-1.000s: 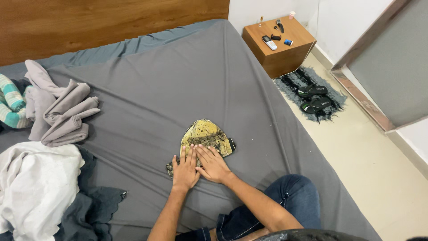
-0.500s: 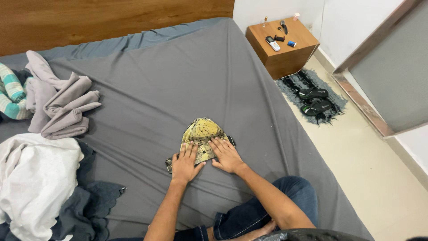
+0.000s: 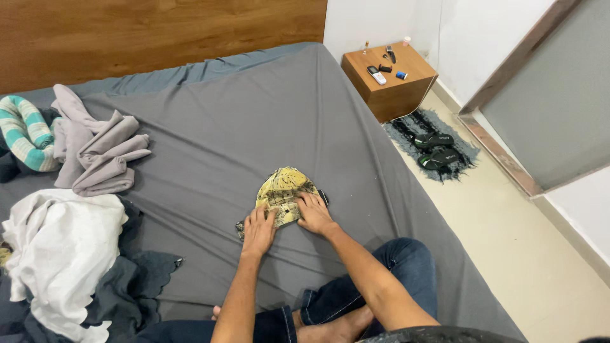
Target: The person folds a yellow patterned cloth and a blue towel on a bed. They smooth and fold each item into a compact shape, placing the finished items on a growing pile of folded laundry.
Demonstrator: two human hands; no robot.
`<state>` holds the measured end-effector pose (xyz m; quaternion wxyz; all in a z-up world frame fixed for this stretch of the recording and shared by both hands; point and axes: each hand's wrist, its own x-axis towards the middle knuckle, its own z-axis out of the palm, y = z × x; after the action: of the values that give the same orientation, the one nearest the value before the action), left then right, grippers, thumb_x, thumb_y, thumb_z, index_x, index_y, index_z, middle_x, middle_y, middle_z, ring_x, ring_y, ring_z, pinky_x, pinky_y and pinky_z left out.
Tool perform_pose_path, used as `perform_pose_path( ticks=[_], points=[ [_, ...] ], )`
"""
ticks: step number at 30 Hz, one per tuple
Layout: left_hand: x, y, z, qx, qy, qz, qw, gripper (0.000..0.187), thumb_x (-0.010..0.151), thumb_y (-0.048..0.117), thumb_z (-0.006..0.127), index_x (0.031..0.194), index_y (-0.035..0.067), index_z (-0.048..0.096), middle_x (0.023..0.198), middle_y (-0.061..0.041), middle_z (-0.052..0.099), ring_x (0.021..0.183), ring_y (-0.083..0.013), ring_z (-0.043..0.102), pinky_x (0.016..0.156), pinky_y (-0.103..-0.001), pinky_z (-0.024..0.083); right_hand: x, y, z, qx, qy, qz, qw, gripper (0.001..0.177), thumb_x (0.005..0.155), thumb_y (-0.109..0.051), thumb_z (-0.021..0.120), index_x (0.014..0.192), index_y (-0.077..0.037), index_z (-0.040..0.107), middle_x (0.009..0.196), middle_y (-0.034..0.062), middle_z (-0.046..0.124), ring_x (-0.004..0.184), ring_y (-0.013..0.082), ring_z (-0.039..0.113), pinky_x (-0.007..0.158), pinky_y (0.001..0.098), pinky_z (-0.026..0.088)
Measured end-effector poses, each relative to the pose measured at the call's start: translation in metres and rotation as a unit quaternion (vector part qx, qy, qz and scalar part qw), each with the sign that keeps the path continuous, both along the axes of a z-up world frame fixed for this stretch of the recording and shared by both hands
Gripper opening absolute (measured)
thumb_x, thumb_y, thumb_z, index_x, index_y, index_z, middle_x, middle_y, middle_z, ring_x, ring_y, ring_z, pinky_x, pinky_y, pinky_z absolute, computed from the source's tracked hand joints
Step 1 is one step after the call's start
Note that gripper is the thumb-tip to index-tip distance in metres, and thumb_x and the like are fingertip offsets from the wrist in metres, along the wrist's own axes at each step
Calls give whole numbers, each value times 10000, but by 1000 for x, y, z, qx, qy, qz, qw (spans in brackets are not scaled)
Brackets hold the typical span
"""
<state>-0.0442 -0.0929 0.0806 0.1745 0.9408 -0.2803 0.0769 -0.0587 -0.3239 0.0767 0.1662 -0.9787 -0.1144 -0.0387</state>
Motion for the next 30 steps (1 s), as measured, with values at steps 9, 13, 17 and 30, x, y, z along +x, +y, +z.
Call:
perform_pose_path(
  ticks=[9, 13, 17, 30],
  points=[
    [-22, 16, 12, 35, 28, -17, 999, 368, 915, 179, 628, 1282, 202, 652, 1190, -26, 670, 1138, -246, 633, 1012, -479, 462, -28, 3, 24, -78, 58, 40, 994, 476, 822, -338, 733, 1201, -85, 594, 1201, 114, 635, 1218, 293, 564, 1050, 492, 363],
    [-30, 30, 20, -20, 133, -85, 987, 388, 920, 215, 636, 1309, 216, 633, 1260, -30, 692, 1161, -277, 637, 993, -469, 468, -54, -10, 36, 37, 60, 69, 995, 530, 814, -279, 679, 1256, -47, 501, 1084, 167, 649, 1122, 354, 602, 987, 506, 381],
    [-17, 25, 21, -2, 214, -43, 976, 373, 965, 288, 588, 1336, 253, 611, 1307, -24, 685, 1221, -270, 624, 1042, -499, 422, -57, -4, 41, 46, 86, 4, 995, 406, 873, -265, 607, 1222, -85, 506, 1057, 156, 655, 1114, 347, 609, 998, 509, 389],
    [-3, -2, 41, -33, 18, 78, 996, 423, 754, 158, 724, 1169, 228, 676, 1137, -38, 669, 1164, -261, 589, 1082, -585, 308, -24, 32, 7, -54, -100, -150, 982, 535, 837, -295, 616, 1326, -87, 553, 1546, 150, 396, 1488, 316, 284, 1119, 718, 195]
  ],
)
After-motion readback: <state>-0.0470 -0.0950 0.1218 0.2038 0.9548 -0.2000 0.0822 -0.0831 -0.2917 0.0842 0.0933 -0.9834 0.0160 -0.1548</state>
